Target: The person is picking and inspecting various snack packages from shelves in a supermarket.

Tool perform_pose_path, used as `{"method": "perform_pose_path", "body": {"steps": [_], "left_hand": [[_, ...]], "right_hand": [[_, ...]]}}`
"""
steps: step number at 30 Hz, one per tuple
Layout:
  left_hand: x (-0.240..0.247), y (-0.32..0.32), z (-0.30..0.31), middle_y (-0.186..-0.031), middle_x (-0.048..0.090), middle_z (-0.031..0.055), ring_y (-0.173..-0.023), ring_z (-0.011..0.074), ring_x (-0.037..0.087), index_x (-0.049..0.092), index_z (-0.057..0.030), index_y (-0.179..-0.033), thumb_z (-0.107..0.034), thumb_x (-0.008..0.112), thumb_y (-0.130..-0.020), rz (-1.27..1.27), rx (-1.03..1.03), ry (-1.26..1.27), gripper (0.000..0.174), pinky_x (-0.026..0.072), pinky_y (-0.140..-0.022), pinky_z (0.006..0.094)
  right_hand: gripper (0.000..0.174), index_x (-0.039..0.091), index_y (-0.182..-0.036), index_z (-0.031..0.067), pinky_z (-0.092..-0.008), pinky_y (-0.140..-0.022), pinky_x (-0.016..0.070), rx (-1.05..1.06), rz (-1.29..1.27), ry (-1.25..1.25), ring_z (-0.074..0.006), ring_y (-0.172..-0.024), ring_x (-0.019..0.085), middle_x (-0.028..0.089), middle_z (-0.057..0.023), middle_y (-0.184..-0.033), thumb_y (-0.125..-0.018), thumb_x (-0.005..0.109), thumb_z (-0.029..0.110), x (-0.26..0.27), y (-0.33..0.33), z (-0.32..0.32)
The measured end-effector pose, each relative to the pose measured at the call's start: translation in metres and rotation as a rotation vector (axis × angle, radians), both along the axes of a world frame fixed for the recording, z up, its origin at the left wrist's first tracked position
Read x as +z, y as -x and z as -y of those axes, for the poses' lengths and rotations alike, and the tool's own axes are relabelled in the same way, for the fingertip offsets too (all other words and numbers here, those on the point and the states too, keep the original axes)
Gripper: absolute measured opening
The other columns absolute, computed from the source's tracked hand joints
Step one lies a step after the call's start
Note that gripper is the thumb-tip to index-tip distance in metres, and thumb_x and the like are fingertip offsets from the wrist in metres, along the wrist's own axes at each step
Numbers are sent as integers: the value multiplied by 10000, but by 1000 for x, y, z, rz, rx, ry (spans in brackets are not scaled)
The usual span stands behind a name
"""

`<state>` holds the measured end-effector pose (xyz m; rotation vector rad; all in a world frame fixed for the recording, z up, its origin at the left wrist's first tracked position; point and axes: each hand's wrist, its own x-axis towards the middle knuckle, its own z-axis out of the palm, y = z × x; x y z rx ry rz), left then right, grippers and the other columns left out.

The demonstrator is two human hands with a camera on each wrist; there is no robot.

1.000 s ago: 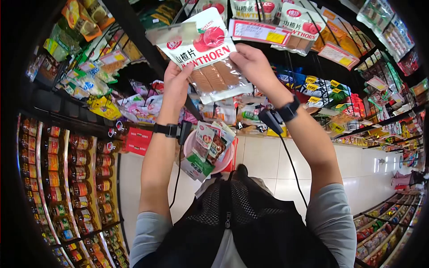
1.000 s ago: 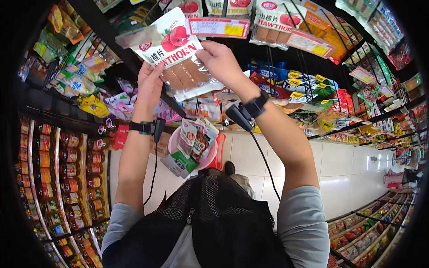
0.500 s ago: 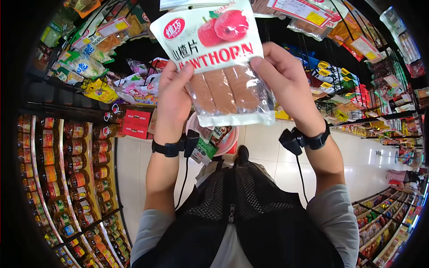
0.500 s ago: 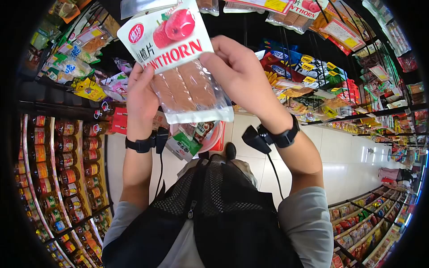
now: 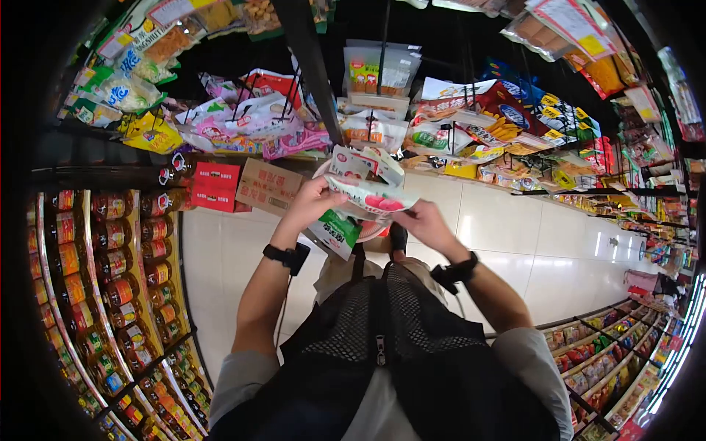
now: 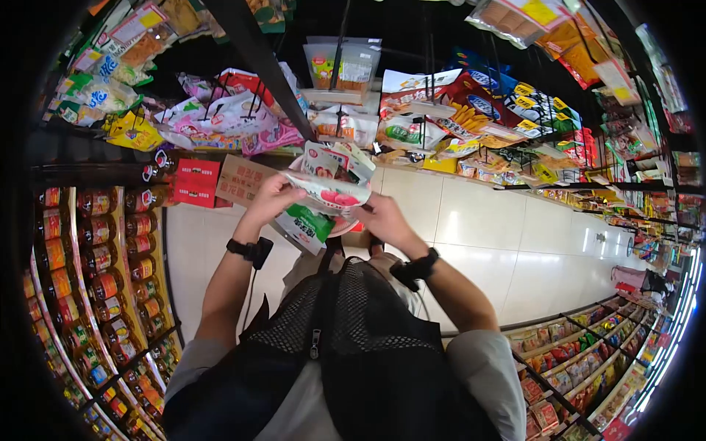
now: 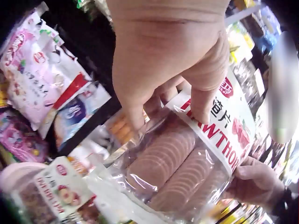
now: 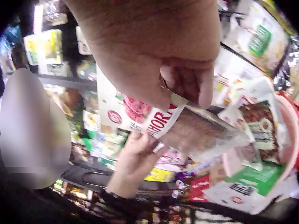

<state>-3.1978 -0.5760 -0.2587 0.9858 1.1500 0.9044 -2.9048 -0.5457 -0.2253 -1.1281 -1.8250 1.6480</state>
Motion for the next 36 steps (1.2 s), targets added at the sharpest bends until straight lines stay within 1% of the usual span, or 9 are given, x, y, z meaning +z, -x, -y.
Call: {"method": "perform_pose_path", "body": {"steps": [4,7,10,14,17,23,26,29,36], "left_hand": [[-96,19,5,-1042,704,69,-1010,176,661,658,-56,-1099,-64,720,-846,-383,-122,-51,261,503,-895,321],[-146,28,6,-1015,712,83,-983,227,681,657,-91,-1096,-57,728,-825,-605,-145,-52,283,510,-891,341],[-185,29,9,-1044,718,87,-991,250,686,656,-95,-1102,-72,737,-819,-689,-58,34,295,515,-886,351],[-210,25,6,-1082,715,101,-1017,272,685,625,-145,-1190,-172,758,-821,-795,-24,132,393,519,-889,364],[-208,21,-5,-1227,671,136,-1122,332,642,562,-162,-1296,-244,719,-850,-772,-90,245,480,503,-928,405],[-223,18,-22,-1353,606,163,-1211,348,599,431,-137,-1460,-260,673,-875,-878,-54,206,644,475,-985,436],[-252,30,-18,-1283,645,171,-1145,319,646,495,-54,-1372,-190,681,-855,-845,48,123,566,491,-978,384],[-266,41,-17,-1335,623,139,-1215,352,596,492,-128,-1391,-259,660,-885,-868,-26,272,549,466,-1005,443],[-244,17,-14,-1190,681,175,-1113,319,653,594,-52,-1236,-256,661,-893,-779,-72,250,404,497,-947,411]], "right_hand": [[360,658,-1205,2,-363,-615,504,-105,187,56,-237,-660,678,682,-196,-743,-909,698,202,-152,22,38],[339,664,-1223,71,-442,-659,518,-91,291,-3,-386,-782,699,690,-224,-802,-920,646,222,-204,48,53],[338,669,-1235,92,-428,-730,540,-216,187,47,-378,-850,701,704,-231,-933,-918,626,205,-231,66,65],[322,689,-1187,81,-461,-744,530,-286,300,85,-404,-862,690,700,-237,-902,-911,619,233,-264,73,64],[335,714,-1077,33,-479,-738,520,-278,394,154,-425,-867,674,691,-253,-864,-885,639,297,-269,70,53],[429,652,-1187,2,-450,-749,531,-339,346,180,-387,-874,695,716,-224,-930,-868,639,288,-269,59,37],[444,628,-1241,29,-429,-798,542,-394,277,202,-359,-916,702,730,-193,-974,-866,626,268,-267,50,39],[445,635,-1239,39,-412,-849,542,-405,323,191,-347,-958,700,735,-177,-999,-856,629,265,-279,40,42],[451,633,-1208,-15,-394,-881,537,-488,398,255,-324,-1003,695,723,-193,-1060,-846,643,254,-307,15,25]]}}
